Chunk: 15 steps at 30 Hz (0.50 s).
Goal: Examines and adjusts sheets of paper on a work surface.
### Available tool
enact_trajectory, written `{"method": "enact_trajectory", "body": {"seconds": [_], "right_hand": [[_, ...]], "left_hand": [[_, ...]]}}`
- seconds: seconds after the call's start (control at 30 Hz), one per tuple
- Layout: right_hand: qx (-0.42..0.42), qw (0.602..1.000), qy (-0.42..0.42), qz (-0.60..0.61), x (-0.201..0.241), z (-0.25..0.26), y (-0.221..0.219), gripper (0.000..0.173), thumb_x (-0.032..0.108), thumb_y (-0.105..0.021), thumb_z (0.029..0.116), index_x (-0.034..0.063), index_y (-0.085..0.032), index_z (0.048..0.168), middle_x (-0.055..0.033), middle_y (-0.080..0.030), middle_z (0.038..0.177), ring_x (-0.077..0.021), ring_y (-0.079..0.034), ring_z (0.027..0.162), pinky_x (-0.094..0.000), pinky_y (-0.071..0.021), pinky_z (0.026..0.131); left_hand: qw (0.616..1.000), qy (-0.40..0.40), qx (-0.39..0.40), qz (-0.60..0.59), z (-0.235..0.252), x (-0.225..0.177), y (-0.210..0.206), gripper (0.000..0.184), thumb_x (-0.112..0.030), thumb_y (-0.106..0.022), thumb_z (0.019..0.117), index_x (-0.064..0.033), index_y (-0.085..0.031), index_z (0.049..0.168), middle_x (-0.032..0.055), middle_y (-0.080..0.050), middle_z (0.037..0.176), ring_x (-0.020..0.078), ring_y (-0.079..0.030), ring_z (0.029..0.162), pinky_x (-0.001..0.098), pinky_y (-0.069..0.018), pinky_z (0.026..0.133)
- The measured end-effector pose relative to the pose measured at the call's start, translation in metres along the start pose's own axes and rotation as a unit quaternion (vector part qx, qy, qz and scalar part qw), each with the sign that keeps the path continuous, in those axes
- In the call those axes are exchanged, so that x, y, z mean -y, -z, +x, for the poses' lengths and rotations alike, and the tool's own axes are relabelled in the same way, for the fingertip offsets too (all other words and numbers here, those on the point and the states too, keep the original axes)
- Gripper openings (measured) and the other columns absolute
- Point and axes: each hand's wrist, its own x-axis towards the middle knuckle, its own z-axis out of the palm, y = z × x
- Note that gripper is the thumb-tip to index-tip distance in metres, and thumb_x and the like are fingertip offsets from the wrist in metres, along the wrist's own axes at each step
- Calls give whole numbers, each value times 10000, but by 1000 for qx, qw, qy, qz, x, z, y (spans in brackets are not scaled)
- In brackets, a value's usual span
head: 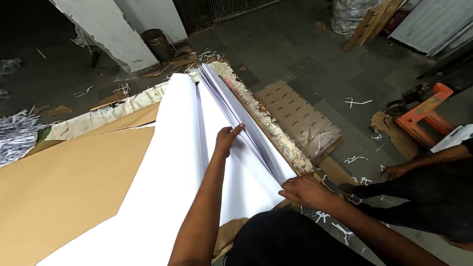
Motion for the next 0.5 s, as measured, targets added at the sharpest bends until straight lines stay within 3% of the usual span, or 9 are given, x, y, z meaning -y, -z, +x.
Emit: {"method": "enact_trajectory", "body": {"seconds": [0.13,0.17,0.2,0.23,0.3,0.4,0.5], "right_hand": [[-4,1000,0,7,-2,1,-1,471,485,-413,1088,164,-604,801,11,-559,708,-144,-595,655,-358,-496,582],[-6,1000,0,10,-2,1,-2,474,487,-415,1088,161,-603,799,9,-558,704,-144,-595,653,-357,-497,581],[-7,1000,-1,12,-2,1,-2,478,490,-412,1088,159,-597,797,7,-552,702,-146,-593,652,-357,-495,582],[-5,1000,-3,15,-3,1,-3,484,495,-408,1090,156,-594,798,3,-549,702,-151,-592,653,-361,-495,583],[-1,1000,-11,20,-4,3,-5,498,498,-395,1092,147,-592,799,-8,-548,701,-166,-594,654,-375,-496,584],[5,999,-45,25,-3,4,-4,522,531,-382,1085,142,-584,801,-19,-548,696,-185,-598,654,-404,-498,594],[-8,988,-148,38,-8,0,-2,610,680,-368,1030,154,-571,799,-17,-526,655,-200,-580,622,-439,-494,595]], "left_hand": [[1000,2,8,-9,0,-1,1,699,-500,-778,885,38,-599,1295,222,-656,1202,314,-620,1113,537,-492,993],[1000,2,6,-13,1,-1,2,627,-465,-781,894,40,-623,1232,208,-671,1150,300,-634,1065,527,-508,966],[1000,-1,-1,-12,1,0,1,501,-416,-780,905,34,-644,1079,180,-683,1035,270,-640,957,508,-525,891],[1000,-1,-7,-9,2,1,0,404,-360,-773,917,15,-626,922,150,-669,918,240,-622,849,487,-524,807],[1000,7,-17,7,4,0,-1,382,-278,-751,928,-22,-529,753,114,-594,788,215,-549,736,465,-483,709],[998,23,-42,46,5,-5,-2,380,-274,-751,912,8,-540,767,159,-598,808,276,-567,760,524,-491,713],[994,46,-77,57,1,-9,0,365,-291,-760,877,48,-626,851,224,-655,884,363,-637,850,606,-515,764]]}}
